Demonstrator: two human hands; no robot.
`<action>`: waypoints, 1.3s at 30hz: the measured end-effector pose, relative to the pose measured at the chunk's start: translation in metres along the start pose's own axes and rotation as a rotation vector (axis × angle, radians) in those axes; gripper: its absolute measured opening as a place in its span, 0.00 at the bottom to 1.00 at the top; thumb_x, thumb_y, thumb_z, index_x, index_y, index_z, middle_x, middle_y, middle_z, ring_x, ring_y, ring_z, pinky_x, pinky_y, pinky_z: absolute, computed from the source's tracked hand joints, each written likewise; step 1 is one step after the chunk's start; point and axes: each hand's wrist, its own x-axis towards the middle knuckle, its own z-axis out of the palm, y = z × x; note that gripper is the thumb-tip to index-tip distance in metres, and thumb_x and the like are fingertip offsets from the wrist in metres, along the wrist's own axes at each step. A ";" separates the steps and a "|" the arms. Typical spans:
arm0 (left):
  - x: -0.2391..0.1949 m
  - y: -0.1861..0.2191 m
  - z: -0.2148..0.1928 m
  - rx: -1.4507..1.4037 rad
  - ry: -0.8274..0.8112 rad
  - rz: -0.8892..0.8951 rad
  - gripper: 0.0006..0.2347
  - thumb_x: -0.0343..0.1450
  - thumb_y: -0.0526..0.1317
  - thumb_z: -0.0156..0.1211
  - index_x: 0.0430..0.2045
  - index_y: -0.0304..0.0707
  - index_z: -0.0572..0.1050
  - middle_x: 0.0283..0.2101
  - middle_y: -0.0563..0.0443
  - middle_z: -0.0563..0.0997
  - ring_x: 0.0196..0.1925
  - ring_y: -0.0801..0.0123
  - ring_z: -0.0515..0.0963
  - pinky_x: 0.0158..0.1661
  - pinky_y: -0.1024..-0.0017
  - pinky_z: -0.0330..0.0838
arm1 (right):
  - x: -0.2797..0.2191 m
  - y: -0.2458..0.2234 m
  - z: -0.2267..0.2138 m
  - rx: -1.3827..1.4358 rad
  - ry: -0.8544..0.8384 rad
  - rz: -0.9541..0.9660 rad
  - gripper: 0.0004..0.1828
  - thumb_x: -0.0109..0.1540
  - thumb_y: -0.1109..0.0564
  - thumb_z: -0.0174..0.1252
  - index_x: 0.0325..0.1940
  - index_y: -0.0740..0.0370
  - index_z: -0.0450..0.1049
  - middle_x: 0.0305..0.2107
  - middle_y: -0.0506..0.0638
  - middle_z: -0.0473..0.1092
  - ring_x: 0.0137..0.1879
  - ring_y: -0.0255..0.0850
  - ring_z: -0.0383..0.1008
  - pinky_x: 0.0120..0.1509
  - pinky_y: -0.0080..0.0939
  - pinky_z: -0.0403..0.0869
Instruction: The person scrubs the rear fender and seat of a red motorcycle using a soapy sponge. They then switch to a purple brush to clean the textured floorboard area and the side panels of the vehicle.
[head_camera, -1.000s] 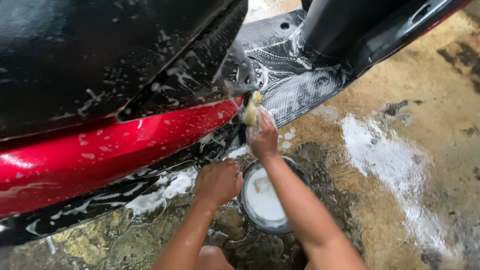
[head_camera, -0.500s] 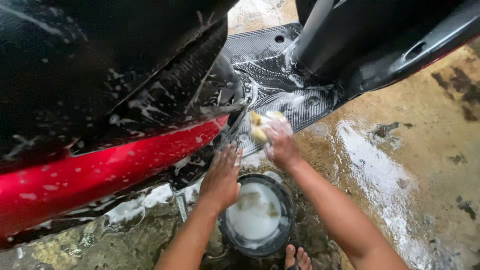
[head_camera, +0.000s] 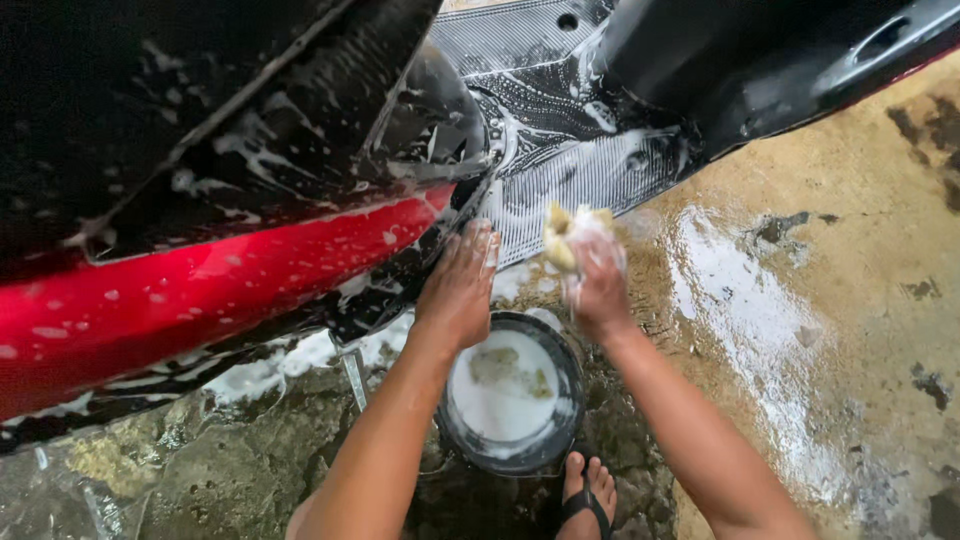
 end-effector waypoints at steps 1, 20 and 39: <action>-0.001 0.000 0.000 -0.019 0.027 0.005 0.34 0.70 0.39 0.47 0.73 0.23 0.48 0.78 0.29 0.48 0.81 0.42 0.41 0.76 0.53 0.39 | -0.019 -0.015 -0.006 0.121 0.015 -0.078 0.19 0.59 0.58 0.56 0.54 0.63 0.75 0.48 0.64 0.70 0.61 0.63 0.70 0.71 0.62 0.64; 0.000 -0.001 0.001 -0.055 -0.032 -0.014 0.43 0.64 0.41 0.56 0.75 0.26 0.42 0.79 0.33 0.43 0.82 0.45 0.38 0.78 0.56 0.34 | -0.242 0.001 0.285 0.211 -1.245 0.460 0.39 0.70 0.39 0.42 0.74 0.75 0.56 0.62 0.74 0.65 0.64 0.63 0.70 0.65 0.64 0.71; -0.002 0.001 0.004 -0.045 0.001 -0.024 0.45 0.62 0.43 0.60 0.75 0.27 0.44 0.79 0.35 0.45 0.82 0.48 0.39 0.78 0.57 0.35 | -0.053 -0.083 -0.116 -0.266 -1.181 0.280 0.14 0.58 0.54 0.51 0.30 0.58 0.83 0.27 0.58 0.79 0.40 0.57 0.82 0.40 0.64 0.78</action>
